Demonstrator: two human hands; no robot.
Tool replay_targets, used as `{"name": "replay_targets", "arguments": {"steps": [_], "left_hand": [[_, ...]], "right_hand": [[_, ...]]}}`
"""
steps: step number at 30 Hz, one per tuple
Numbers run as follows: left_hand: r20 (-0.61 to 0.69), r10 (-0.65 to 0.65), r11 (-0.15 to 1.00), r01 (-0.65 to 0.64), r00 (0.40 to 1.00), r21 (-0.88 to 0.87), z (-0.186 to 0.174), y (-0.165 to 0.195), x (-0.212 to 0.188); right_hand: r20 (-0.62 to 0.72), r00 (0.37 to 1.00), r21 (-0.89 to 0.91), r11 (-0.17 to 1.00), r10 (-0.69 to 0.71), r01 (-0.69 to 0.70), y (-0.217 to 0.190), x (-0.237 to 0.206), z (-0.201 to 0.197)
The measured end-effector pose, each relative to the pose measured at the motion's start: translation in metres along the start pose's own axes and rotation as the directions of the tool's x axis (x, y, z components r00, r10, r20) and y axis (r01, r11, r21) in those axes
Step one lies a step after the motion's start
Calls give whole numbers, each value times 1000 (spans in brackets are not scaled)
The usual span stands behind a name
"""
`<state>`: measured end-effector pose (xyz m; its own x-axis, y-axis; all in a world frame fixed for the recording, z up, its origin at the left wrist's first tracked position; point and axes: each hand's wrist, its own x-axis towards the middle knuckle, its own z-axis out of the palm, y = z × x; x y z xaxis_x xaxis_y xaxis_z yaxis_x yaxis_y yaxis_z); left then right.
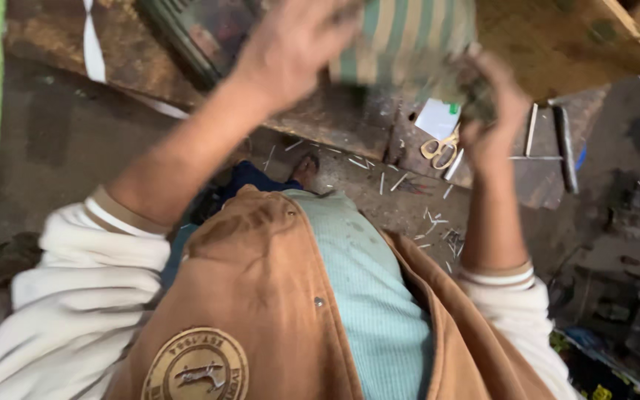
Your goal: The person cuts a strip of insulating material with scissors, then works on an electric motor stator, fitting and pressing the insulation into the slots around the copper windings. They use a screwdriver to work the windings and rub a piece of sandpaper along the stator slots before seating the insulation and adjusting the wound coil by hand.
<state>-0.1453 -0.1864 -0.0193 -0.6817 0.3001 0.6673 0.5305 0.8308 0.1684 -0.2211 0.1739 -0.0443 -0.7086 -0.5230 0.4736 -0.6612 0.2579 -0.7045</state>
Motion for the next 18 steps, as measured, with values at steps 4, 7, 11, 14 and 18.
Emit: {"name": "replay_targets", "arguments": {"steps": [4,7,11,14,18], "left_hand": [[245,-71,989,100,967,-107,35,30,-96],[379,-174,936,272,909,-223,28,45,-144],[641,-263,801,534,721,-271,4,45,-152],[660,-285,725,607,695,-326,15,24,-123],[388,-474,794,574,791,-201,56,-11,-68]], "right_hand": [[281,927,-179,963,247,-202,-19,-59,57],[334,929,-135,983,162,-123,-20,-99,77],[412,889,-132,979,199,-158,-20,-124,69],[358,901,-169,966,247,-198,-3,-96,58],[289,791,165,785,540,-597,46,-18,68]]}}
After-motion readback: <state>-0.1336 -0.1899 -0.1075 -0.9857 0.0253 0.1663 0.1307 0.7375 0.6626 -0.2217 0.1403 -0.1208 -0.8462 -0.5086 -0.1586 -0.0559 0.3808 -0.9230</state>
